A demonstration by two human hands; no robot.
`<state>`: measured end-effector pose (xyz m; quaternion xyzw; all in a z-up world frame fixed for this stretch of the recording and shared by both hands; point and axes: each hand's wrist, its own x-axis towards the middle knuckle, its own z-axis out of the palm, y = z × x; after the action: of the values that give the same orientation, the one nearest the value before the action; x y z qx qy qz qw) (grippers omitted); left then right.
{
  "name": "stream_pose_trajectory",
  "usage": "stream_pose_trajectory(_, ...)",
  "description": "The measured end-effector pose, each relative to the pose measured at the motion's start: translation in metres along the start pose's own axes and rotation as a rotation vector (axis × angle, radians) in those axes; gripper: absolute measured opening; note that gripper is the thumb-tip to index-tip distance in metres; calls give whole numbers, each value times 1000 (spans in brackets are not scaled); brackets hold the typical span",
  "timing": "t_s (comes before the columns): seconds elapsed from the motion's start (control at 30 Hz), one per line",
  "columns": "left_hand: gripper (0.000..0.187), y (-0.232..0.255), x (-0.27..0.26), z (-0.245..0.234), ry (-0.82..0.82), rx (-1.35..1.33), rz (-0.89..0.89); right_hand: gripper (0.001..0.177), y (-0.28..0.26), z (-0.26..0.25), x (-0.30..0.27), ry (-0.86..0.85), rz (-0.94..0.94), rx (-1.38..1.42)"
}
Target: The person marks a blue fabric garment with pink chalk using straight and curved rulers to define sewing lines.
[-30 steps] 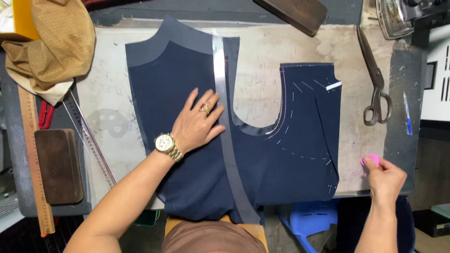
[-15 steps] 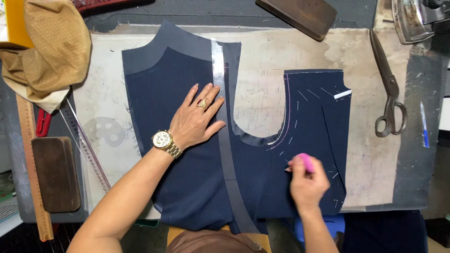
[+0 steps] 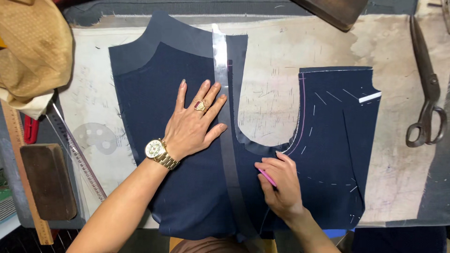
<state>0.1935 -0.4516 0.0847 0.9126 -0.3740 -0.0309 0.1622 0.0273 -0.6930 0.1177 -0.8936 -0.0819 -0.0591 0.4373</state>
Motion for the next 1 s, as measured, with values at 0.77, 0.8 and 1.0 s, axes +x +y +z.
stream_pose_trajectory(0.77, 70, 0, 1, 1, -37, 17, -8, 17, -2, 13, -4, -218, -96, -91)
stream_pose_trajectory(0.8, 71, 0, 1, 0, -39, 23, -12, 16, -6, 13, 1, -182, -134, -82)
stream_pose_trajectory(1.0, 68, 0, 2, -2, -22, 5, -10, 22, 2, 16, -4, -216, -150, -111)
